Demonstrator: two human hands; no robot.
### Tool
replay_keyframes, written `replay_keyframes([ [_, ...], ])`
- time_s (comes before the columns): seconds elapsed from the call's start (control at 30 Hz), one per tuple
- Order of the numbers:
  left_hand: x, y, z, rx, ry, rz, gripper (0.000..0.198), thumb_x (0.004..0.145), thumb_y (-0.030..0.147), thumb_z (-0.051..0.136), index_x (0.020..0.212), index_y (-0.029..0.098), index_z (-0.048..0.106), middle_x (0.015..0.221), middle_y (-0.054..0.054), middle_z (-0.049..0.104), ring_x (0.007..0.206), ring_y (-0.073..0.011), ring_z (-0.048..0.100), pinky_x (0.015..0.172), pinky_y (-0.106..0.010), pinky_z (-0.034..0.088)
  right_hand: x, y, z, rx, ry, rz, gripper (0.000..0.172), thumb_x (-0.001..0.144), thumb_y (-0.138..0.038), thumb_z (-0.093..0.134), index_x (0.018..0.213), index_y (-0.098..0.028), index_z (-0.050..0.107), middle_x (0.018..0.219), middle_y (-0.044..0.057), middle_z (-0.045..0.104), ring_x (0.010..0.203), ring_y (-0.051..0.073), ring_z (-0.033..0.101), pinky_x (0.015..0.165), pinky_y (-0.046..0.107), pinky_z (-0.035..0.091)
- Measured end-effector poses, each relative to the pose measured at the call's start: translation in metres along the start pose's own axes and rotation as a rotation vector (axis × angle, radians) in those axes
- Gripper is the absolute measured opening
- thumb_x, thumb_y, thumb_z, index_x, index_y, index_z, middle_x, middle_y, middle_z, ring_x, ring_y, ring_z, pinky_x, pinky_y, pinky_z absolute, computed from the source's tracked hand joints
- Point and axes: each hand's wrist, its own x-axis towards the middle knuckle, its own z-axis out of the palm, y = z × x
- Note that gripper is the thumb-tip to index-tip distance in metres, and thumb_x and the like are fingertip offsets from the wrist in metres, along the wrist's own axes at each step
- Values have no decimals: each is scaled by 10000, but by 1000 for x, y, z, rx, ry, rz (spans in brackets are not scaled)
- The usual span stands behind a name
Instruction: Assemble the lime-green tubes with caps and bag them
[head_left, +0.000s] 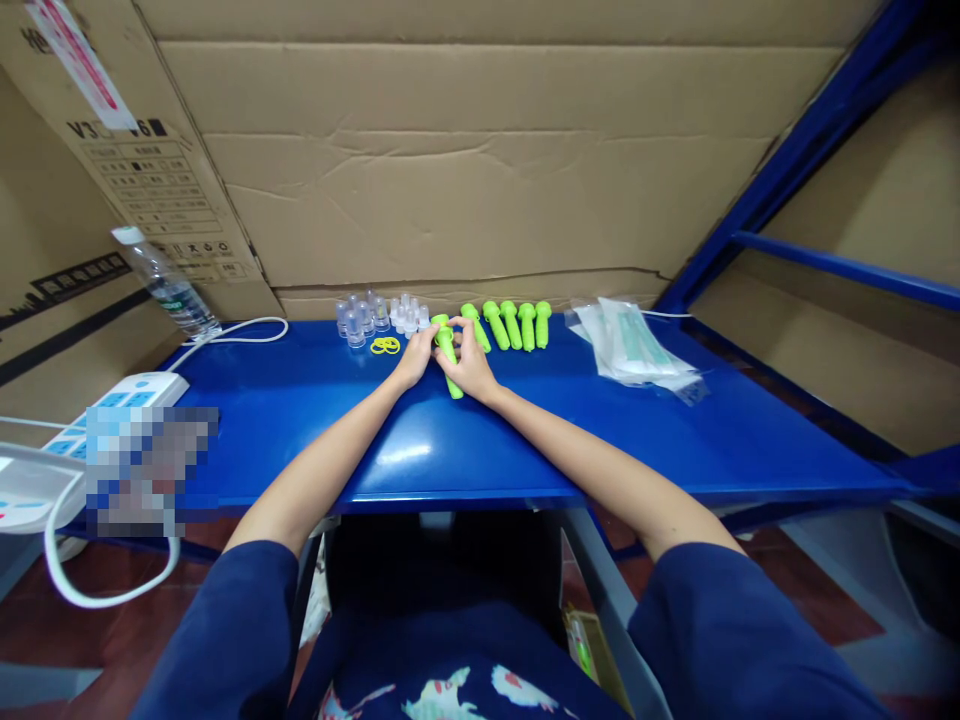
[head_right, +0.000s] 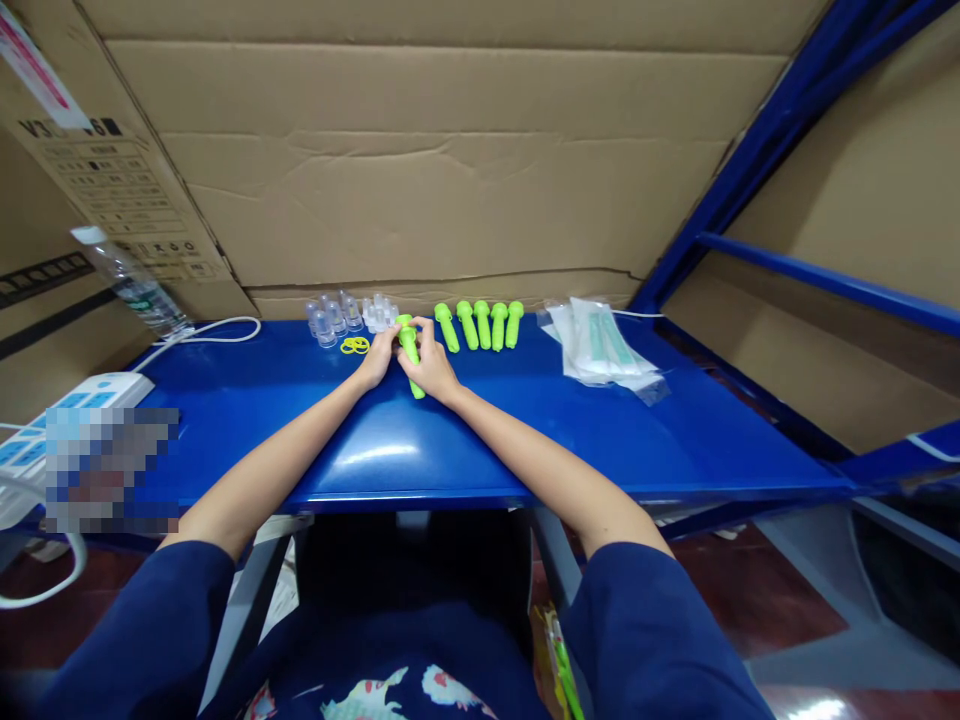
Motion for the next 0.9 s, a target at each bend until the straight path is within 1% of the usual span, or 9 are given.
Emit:
replay_keyframes([
  [0.1, 2, -5, -1, -47, -18, -20, 325, 979, 409, 440, 845, 179, 627, 786, -23, 634, 755, -178, 596, 808, -308, 494, 0, -4, -1, 12, 3, 9, 442, 860, -407, 609, 1182, -251, 349, 872, 23, 656, 722, 211, 688, 698, 375, 580],
  [0.23, 2, -9, -1, -24, -14, 12, 317, 977, 395, 453, 818, 176, 618, 776, -23, 646, 782, -182, 612, 826, -307, 497, -1, -6, -2, 7, 2, 24, 404, 848, -396, 630, 1121, -265, 363, 814, -7, 627, 653, 189, 661, 652, 356, 582],
  [0.33, 2, -9, -2, -39, -30, 18, 336, 984, 414, 444, 807, 179, 607, 765, -19, 643, 777, -182, 617, 828, -312, 504, -1, -3, 1, 37, 11, 28, 419, 842, -380, 633, 1127, -264, 349, 855, 5, 651, 674, 190, 682, 657, 360, 598],
  [0.4, 1, -8, -2, -37, -24, 18, 361, 982, 456, 456, 790, 184, 595, 754, -13, 633, 772, -179, 612, 824, -308, 501, -1, -1, 4, 80, 28, 34, 463, 840, -386, 634, 1156, -259, 321, 923, 30, 681, 732, 199, 708, 681, 366, 610],
  [0.47, 0, -6, -1, -7, -8, 23, 376, 975, 473, 476, 762, 184, 588, 734, -7, 620, 757, -172, 595, 804, -295, 490, -1, 0, 5, 101, 34, 43, 494, 839, -397, 638, 1174, -254, 305, 944, 39, 694, 755, 202, 717, 689, 366, 613],
  [0.57, -2, -1, -1, 30, -17, 29, 378, 980, 440, 474, 735, 177, 590, 706, -3, 613, 727, -161, 568, 765, -280, 474, -2, -2, 3, 71, 23, 59, 478, 840, -396, 646, 1167, -252, 328, 851, 2, 671, 680, 189, 694, 652, 350, 601],
  [0.7, -5, 3, 1, 33, -31, 31, 393, 990, 450, 468, 735, 175, 585, 700, 1, 608, 717, -157, 562, 782, -281, 464, -2, -5, 0, 45, 30, 72, 435, 835, -394, 654, 1128, -258, 363, 758, -44, 605, 580, 161, 633, 580, 320, 569],
  [0.8, -6, 6, 2, 28, -30, 33, 394, 994, 450, 468, 741, 174, 589, 706, 0, 603, 723, -158, 559, 799, -287, 459, -2, -5, 1, 63, 37, 69, 434, 828, -392, 657, 1111, -261, 355, 763, -41, 594, 577, 155, 615, 579, 318, 562],
  [0.9, -6, 8, 3, 43, -34, 20, 394, 982, 450, 503, 721, 170, 594, 703, -4, 594, 713, -157, 546, 793, -288, 449, -2, -4, 2, 78, 56, 66, 471, 833, -399, 650, 1150, -257, 331, 789, -25, 615, 620, 165, 636, 613, 326, 572],
])
